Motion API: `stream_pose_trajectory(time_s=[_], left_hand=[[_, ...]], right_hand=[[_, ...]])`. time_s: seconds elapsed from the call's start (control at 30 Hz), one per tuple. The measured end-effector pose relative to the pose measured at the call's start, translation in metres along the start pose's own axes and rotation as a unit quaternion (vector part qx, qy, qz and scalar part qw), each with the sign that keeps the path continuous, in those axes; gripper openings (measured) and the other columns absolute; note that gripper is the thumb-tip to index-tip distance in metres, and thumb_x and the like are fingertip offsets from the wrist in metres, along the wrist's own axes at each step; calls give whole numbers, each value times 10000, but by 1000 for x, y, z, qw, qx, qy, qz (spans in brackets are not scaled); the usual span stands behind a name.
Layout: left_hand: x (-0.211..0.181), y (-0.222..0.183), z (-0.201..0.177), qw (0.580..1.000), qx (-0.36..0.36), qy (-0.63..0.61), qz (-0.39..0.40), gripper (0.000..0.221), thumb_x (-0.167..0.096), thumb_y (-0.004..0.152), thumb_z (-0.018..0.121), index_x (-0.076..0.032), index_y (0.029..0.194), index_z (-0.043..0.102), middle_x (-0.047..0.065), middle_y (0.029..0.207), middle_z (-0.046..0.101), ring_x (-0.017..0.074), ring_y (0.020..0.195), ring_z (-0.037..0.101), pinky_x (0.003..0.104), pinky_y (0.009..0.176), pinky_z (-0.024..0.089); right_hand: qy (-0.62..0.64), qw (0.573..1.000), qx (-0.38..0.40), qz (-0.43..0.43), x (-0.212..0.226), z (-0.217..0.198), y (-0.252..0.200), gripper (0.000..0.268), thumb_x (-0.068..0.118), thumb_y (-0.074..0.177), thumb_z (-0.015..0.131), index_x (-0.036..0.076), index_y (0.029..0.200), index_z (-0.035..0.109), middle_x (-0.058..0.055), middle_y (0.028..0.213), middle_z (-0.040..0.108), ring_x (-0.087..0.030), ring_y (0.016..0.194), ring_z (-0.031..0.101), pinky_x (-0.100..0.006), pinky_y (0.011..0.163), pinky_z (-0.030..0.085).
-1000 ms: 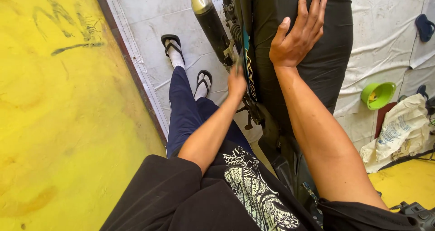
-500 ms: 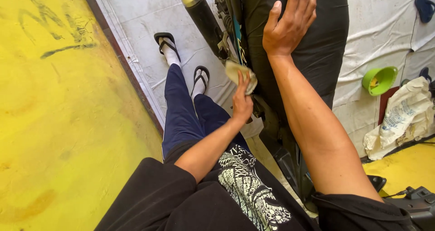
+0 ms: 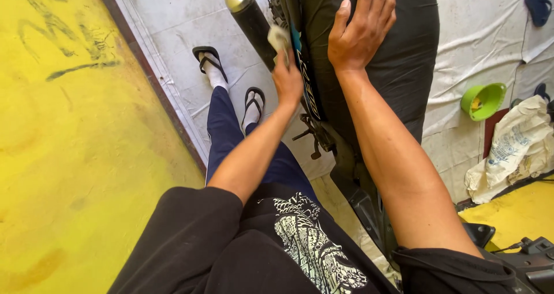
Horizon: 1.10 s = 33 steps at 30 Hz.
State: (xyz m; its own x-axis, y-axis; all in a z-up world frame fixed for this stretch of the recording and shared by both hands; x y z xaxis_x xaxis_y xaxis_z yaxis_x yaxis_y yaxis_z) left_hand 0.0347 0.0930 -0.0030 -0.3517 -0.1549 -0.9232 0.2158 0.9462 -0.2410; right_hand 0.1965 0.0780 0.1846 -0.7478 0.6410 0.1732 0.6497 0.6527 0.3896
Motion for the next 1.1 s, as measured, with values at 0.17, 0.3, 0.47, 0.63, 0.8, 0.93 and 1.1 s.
stream_pose_trajectory(time_s=[0.17, 0.3, 0.47, 0.63, 0.8, 0.93, 1.1], left_hand=[[138, -123, 41, 967, 156, 65, -192, 446, -283, 1026, 463, -10, 1365, 557, 266, 1187, 681, 451, 1050, 653, 487, 889, 511], [188, -166, 57, 883, 228, -11, -410, 416, -281, 1021, 493, 6, 1269, 664, 161, 1012, 714, 258, 794, 665, 366, 705, 535], [104, -95, 26, 905, 171, -78, -382, 435, -229, 1044, 437, -40, 1408, 582, 107, 893, 644, 170, 656, 554, 317, 576, 461], [-5, 4, -51, 954, 165, -172, -181, 690, -466, 999, 433, -62, 1553, 358, 215, 1506, 514, 321, 1378, 516, 444, 1152, 411], [-130, 23, -152, 951, 186, -240, -66, 485, -318, 989, 592, -32, 1379, 559, 142, 1283, 645, 223, 1087, 676, 315, 830, 673], [-164, -20, -182, 968, 213, -124, 55, 414, -308, 1052, 643, 5, 1321, 626, 220, 1261, 664, 285, 1248, 569, 471, 1098, 433], [-104, -63, -133, 904, 411, 119, 10, 389, -469, 947, 697, -361, 1312, 620, 58, 1147, 736, 305, 1118, 691, 437, 946, 556]], right_hand=[[8, 1000, -14, -10, 7, -7, 4, 389, 229, 991, 590, 73, 1347, 580, -122, 1459, 482, -346, 1378, 441, -494, 1106, 395], [15, 1000, -17, -13, 7, -8, 2, 391, 221, 992, 589, 72, 1353, 582, -115, 1472, 474, -338, 1390, 436, -483, 1113, 394], [5, 1000, -17, -26, 9, -11, 6, 376, 236, 995, 584, 50, 1322, 590, -150, 1421, 504, -371, 1334, 457, -504, 1083, 385], [-3, 998, -40, -43, 8, -18, 7, 385, 220, 976, 618, 51, 1317, 556, -138, 1314, 554, -346, 1151, 539, -478, 999, 433], [252, 966, -14, -52, 7, -47, -5, 322, -17, 912, 697, 10, 1233, 689, -149, 1394, 576, -367, 1325, 505, -462, 1145, 359], [468, 876, 66, 100, 35, -81, -89, 193, 127, 977, 694, 53, 1154, 714, -175, 1166, 702, -330, 1185, 646, -447, 1016, 511], [576, 640, 371, 349, 36, -27, -220, 286, 156, 733, 909, 64, 958, 758, -26, 749, 712, -125, 667, 692, -278, 552, 571]])
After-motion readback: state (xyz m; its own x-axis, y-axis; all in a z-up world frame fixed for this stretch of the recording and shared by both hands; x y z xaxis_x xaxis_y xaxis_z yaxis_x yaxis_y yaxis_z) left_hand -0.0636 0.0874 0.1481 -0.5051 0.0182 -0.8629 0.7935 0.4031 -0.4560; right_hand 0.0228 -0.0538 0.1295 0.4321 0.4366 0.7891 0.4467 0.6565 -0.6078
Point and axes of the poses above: each hand's wrist, its own y-axis towards the middle knuckle, its own z-axis out of the palm, x = y × z, the point moved 9 cm from there along y, towards the middle knuckle
